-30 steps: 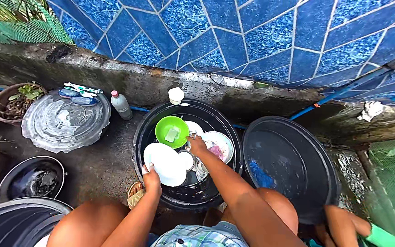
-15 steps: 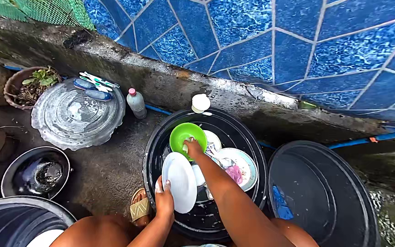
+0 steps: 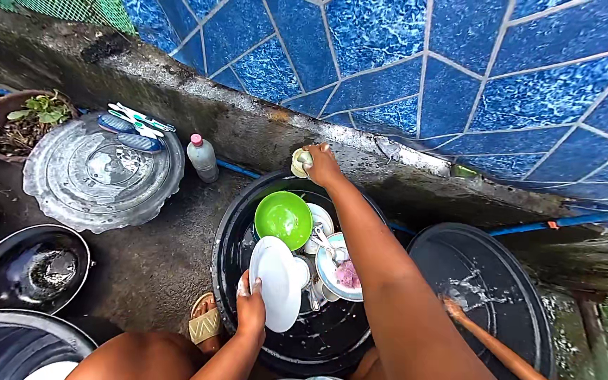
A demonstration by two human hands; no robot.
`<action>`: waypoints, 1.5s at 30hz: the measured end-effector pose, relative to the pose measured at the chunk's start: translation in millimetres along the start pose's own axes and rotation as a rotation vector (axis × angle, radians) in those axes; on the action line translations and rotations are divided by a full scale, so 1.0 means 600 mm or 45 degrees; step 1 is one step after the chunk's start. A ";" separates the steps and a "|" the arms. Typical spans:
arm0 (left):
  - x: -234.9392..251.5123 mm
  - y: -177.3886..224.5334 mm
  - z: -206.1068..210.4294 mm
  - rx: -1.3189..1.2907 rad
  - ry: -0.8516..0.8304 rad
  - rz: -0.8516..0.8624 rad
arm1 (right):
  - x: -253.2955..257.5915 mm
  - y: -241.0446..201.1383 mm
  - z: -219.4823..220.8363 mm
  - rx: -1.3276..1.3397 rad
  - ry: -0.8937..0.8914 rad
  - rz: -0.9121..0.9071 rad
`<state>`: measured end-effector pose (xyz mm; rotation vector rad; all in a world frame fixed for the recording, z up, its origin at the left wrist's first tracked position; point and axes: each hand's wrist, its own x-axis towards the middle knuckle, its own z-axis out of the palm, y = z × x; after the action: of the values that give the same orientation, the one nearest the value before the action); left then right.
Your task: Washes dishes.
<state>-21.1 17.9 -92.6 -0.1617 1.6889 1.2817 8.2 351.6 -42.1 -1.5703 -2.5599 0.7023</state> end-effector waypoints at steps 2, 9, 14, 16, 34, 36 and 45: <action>0.002 0.002 0.002 0.003 0.000 -0.005 | 0.021 0.002 0.005 -0.089 -0.010 -0.017; 0.008 0.004 0.008 0.015 -0.018 -0.017 | 0.038 0.014 0.046 -0.194 0.025 -0.078; 0.008 0.002 0.009 0.019 -0.015 -0.022 | 0.046 -0.027 0.011 -0.457 -0.312 0.029; 0.009 0.002 0.010 0.022 -0.015 -0.021 | 0.049 -0.040 0.012 -0.507 -0.319 0.062; -0.017 -0.007 0.007 0.105 0.025 0.076 | 0.015 -0.008 0.027 0.047 0.160 0.187; -0.020 -0.008 0.005 0.112 0.027 0.094 | 0.008 -0.004 0.028 0.233 0.309 0.210; -0.021 -0.007 0.008 0.133 0.072 0.229 | -0.218 0.001 0.068 1.003 0.662 -0.020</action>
<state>-9.4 14.5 -85.7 0.0167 1.8477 1.3265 60.0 225.3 -54.6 -1.2313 -1.6215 0.9739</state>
